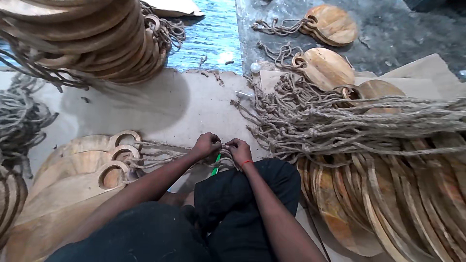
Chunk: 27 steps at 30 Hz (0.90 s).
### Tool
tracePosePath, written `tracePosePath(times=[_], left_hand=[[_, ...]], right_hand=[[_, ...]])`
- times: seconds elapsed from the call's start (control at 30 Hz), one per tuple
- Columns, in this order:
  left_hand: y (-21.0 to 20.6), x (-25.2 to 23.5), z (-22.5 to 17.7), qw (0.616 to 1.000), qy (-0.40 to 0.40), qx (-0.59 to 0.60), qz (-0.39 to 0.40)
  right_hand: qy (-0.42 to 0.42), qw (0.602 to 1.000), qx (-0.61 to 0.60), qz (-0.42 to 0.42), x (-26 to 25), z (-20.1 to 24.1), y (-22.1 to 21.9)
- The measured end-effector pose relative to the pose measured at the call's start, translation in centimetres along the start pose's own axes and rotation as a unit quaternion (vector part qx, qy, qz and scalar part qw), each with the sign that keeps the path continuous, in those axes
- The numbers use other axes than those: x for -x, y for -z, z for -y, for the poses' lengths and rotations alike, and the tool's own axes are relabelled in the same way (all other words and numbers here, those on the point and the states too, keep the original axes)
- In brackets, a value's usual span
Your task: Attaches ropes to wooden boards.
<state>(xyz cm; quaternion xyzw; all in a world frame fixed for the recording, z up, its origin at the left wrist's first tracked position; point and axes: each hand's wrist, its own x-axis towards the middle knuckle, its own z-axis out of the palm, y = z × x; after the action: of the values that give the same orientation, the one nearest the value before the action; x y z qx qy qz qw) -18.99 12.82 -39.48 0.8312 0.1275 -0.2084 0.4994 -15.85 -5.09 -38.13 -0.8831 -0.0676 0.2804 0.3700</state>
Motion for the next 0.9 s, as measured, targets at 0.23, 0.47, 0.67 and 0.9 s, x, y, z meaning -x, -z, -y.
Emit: tracePosePath(times=[0.23,0.47,0.67,0.9], left_hand=[[0.0,-0.1,0.1,0.999,0.031,-0.001,0.04],[-0.3,-0.5,0.7,1.0,-0.012,-0.019,0.013],[0.0,1.1,0.9,0.997,0.008,-0.079,0.008],[3.7,2.8,-0.6,0.998,-0.002,0.047,0.035]], right_hand=[[-0.054,0.996,0.043,0.062,-0.8,0.4,0.1],[-0.049,0.998,0.034,-0.006,-0.2,0.7,-0.9],[-0.109,0.986,0.117,0.057,-0.3,1.2,0.7],[-0.075,0.988,-0.133,-0.008,0.4,-0.6,1.1]])
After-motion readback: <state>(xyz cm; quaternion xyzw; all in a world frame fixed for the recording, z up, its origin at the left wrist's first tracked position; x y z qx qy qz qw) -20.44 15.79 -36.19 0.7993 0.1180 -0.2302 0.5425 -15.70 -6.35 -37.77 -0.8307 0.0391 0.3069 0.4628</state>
